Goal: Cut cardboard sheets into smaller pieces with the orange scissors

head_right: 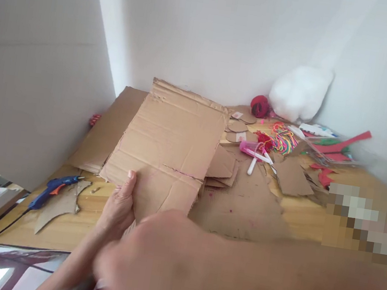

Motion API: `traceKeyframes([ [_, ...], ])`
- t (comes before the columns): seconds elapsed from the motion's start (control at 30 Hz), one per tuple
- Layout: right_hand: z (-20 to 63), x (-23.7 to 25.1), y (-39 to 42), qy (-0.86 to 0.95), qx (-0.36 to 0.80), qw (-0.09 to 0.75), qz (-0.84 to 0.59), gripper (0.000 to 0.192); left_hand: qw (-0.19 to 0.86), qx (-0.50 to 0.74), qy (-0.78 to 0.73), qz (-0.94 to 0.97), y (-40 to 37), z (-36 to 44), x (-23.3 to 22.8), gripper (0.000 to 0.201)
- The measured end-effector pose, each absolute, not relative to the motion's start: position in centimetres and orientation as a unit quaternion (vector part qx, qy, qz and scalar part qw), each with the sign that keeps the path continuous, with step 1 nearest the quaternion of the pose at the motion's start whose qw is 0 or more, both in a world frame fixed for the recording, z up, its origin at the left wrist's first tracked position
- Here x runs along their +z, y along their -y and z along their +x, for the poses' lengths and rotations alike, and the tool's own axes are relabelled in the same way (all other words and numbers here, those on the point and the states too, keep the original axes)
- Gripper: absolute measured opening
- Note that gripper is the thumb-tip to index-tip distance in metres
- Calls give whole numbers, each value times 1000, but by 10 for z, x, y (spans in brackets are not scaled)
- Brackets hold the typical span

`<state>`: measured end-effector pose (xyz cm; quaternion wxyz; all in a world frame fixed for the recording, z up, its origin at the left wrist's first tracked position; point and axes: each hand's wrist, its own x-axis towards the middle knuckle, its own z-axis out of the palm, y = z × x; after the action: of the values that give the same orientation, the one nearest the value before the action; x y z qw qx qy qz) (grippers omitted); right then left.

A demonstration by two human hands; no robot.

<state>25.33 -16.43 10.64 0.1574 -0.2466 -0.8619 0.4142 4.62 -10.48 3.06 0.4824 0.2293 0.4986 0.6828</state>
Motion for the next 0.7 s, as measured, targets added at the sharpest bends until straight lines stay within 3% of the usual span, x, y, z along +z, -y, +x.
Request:
traceKeyframes([
  [0.07,259,114,137,859,388,107,-316,22,487,693,-490,207,106,42,29,40],
  [0.17,281,89,123,769,482,76,-413,33,491,706,-475,186,107,35,23,36],
  [0.4,312,8,118,607,550,311,-482,47,510,712,-449,179,102,45,16,41],
  [0.7,286,11,115,537,577,402,-466,42,560,696,-421,157,114,72,5,49],
])
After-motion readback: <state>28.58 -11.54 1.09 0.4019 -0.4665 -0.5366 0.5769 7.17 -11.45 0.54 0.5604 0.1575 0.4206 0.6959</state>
